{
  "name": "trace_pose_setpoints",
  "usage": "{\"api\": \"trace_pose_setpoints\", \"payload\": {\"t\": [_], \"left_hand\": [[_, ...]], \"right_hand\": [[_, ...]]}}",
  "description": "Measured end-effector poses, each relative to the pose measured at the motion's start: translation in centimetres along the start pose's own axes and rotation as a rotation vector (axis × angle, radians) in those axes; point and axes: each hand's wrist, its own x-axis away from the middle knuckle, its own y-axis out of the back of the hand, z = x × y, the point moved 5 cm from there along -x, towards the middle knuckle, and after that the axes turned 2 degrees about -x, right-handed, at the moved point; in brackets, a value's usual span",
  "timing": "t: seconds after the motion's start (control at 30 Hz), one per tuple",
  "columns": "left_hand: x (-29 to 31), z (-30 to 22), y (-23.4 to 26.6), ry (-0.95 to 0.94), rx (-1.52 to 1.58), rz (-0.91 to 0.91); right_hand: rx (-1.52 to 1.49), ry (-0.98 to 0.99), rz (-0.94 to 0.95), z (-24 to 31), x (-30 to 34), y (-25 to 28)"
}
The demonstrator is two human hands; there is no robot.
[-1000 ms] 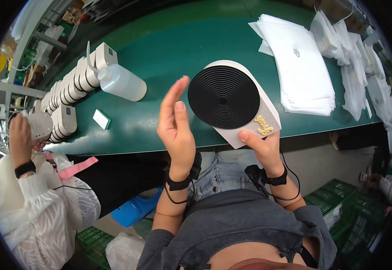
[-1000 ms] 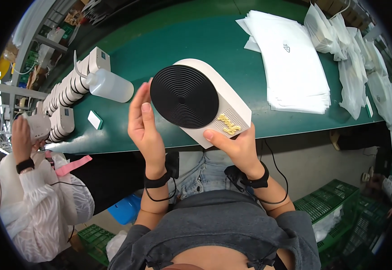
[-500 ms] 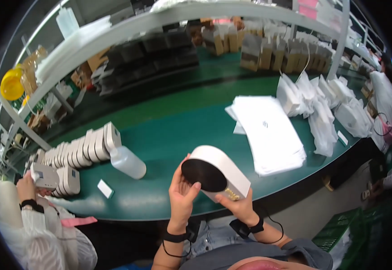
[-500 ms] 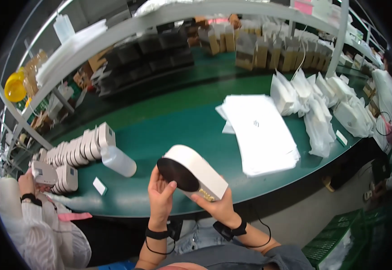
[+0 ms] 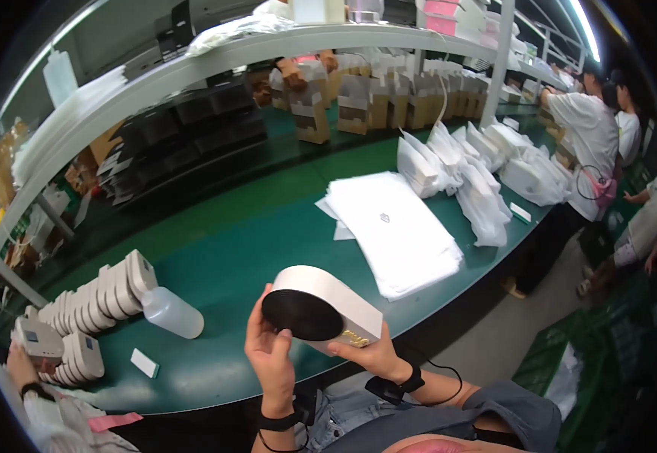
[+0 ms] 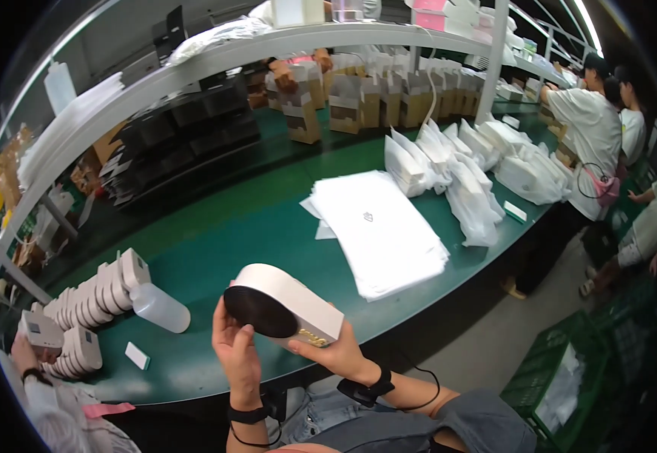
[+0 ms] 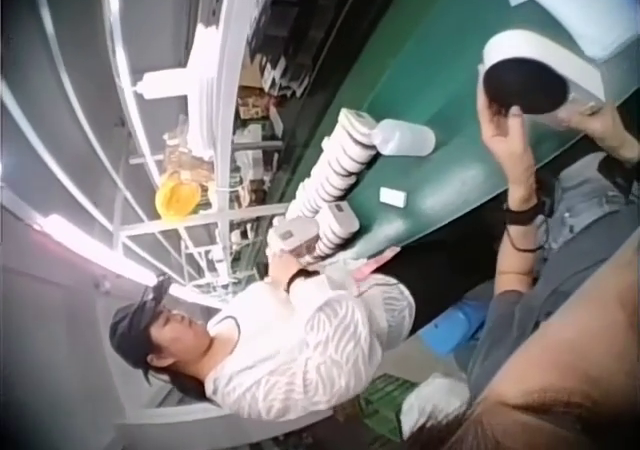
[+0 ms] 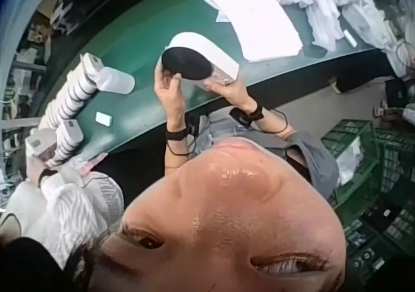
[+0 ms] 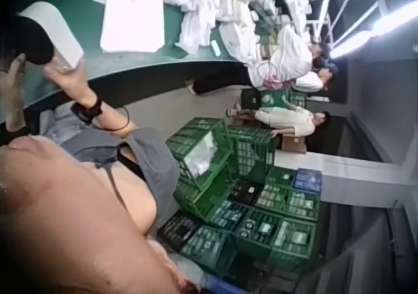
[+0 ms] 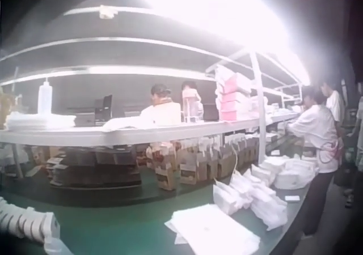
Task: The person picks up a speaker, turns it over to inspect it, and slides it into a plastic bag. They repeat this process for several more speakers, placing each bagged item onto a pile.
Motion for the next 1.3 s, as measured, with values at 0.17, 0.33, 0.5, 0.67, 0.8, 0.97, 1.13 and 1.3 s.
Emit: {"api": "trace_pose_setpoints", "payload": {"t": [0.17,0.33,0.5,0.67,0.8,0.97,1.13,1.3], "left_hand": [[0.8,-0.4,0.0,-0.058,-0.064,0.021],[1.5,0.6,1.7,0.054,0.033,-0.055],[1.7,-0.7,0.5,-0.064,-0.057,0.052],[1.5,-1.0,1.1,-0.035,-0.071,0.006],[1.3,-1.0,0.9,-0.02,-0.089,-0.02],[2.0,-2.3,1.4,-0.015,-0.162,-0.062],[2.3,-1.4,1.8,-0.025,-0.24,0.04],[1.4,-1.9,-1.9,-0.078,-0.249,0.156]], "right_hand": [[-0.089,-0.152,0.029,-0.2,0.4,-0.5],[-0.028,-0.081,0.027,-0.4,1.1,-0.9],[-0.072,-0.061,0.048,0.4,0.9,-0.9],[-0.122,-0.039,0.062,1.5,0.7,-0.3],[0.006,0.093,0.048,4.4,-0.1,1.5],[0.023,0.062,-0.201,6.8,-0.8,5.3],[-0.417,0.555,-0.488,9.9,-0.9,12.7],[-0.392,0.517,-0.37,9.0,0.5,11.0]]}}
